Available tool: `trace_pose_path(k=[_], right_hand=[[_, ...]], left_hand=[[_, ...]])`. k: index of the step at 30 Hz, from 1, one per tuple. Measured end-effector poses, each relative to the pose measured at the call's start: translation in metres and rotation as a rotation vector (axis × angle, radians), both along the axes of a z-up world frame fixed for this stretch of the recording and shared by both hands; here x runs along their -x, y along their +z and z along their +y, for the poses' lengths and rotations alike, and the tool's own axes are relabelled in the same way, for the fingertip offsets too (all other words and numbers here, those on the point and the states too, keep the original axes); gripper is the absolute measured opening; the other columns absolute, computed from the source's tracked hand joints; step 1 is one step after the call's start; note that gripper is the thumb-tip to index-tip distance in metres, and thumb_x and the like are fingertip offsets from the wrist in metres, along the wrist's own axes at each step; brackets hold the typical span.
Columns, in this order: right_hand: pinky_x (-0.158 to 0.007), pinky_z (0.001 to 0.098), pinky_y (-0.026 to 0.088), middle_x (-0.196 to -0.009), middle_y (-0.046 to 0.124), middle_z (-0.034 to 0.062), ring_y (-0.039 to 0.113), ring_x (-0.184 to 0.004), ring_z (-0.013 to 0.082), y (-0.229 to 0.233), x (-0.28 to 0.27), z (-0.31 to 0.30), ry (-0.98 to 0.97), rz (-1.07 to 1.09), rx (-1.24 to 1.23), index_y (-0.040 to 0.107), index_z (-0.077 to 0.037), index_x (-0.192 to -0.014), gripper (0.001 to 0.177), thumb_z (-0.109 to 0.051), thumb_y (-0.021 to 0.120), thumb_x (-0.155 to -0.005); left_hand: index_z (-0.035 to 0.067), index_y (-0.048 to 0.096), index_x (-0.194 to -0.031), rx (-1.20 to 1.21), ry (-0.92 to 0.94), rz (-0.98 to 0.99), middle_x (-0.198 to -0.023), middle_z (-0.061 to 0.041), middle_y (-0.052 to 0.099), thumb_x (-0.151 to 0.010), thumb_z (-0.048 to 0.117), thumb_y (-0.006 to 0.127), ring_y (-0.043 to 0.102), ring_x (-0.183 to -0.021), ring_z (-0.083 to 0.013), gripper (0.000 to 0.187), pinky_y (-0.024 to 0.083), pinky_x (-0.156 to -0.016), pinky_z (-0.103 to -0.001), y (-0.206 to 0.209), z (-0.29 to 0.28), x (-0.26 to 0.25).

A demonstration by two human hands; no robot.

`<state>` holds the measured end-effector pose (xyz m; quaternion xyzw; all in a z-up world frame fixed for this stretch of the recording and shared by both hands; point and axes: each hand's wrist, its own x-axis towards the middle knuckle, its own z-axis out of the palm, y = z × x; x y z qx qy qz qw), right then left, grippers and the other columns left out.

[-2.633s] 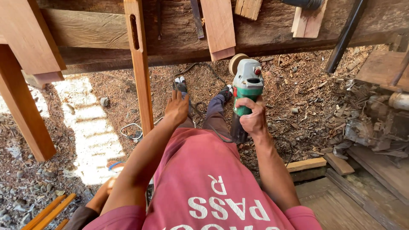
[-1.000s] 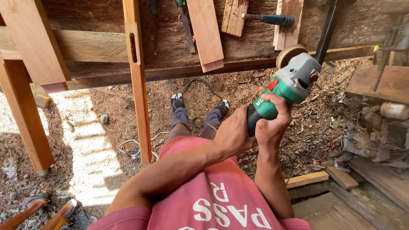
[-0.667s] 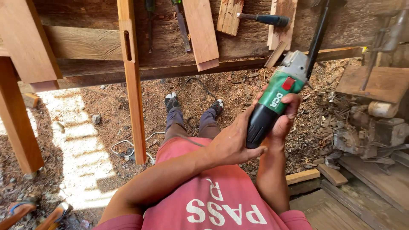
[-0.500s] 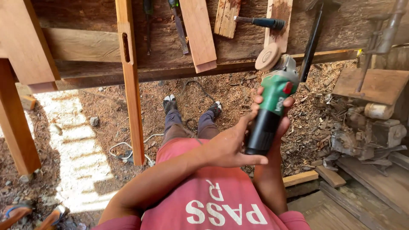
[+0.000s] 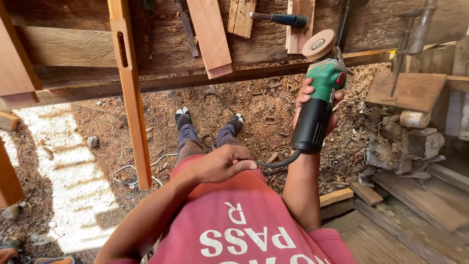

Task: Sanding wooden furniture components using an angle grinder

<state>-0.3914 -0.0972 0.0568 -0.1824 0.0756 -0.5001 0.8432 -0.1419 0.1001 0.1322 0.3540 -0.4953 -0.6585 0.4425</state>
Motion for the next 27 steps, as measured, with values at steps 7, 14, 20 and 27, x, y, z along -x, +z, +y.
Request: trace_pose_path(k=[7, 14, 20, 27], right_hand=[[-0.093, 0.0511, 0.057, -0.121, 0.058, 0.0331, 0.064, -0.102, 0.0398, 0.041, -0.025, -0.017, -0.133, 0.169, -0.567, 0.058, -0.008, -0.111, 0.039, -0.011, 0.077, -0.078], [-0.073, 0.0433, 0.059, -0.101, 0.065, 0.0239, 0.069, -0.085, 0.0343, 0.065, -0.055, -0.007, -0.349, 0.433, -0.566, 0.061, -0.013, -0.092, 0.027, -0.02, 0.076, -0.071], [-0.076, 0.0444, 0.062, -0.104, 0.066, 0.0255, 0.073, -0.087, 0.0362, 0.046, -0.05, -0.011, -0.436, 0.558, -0.251, 0.06, -0.02, -0.086, 0.013, -0.025, 0.07, -0.081], [-0.078, 0.0458, 0.064, -0.106, 0.061, 0.0313, 0.07, -0.09, 0.0414, 0.068, -0.064, 0.007, -0.481, 0.705, 0.076, 0.058, -0.02, -0.098, 0.019, -0.005, 0.062, -0.087]], left_hand=[[0.003, 0.069, -0.084, 0.051, 0.025, -0.007, -0.069, -0.015, 0.062, -0.105, 0.021, 0.061, 0.063, -0.063, -0.0276, 0.028, 0.054, -0.061, -0.038, 0.011, 0.013, 0.011], [0.009, 0.069, -0.125, -0.093, 0.373, -0.134, -0.077, -0.01, 0.07, -0.097, 0.027, 0.072, 0.065, -0.067, -0.0205, 0.034, 0.052, -0.059, -0.033, 0.017, 0.003, 0.014], [0.011, 0.076, -0.111, 0.066, 0.572, -0.436, -0.081, -0.01, 0.073, -0.098, 0.025, 0.07, 0.072, -0.073, -0.0294, 0.02, 0.056, -0.06, -0.034, 0.021, 0.002, 0.021], [0.008, 0.076, -0.113, 0.256, 0.564, -0.604, -0.092, -0.012, 0.073, -0.098, 0.022, 0.068, 0.074, -0.087, -0.0327, 0.022, 0.06, -0.072, -0.039, 0.005, 0.004, 0.017]])
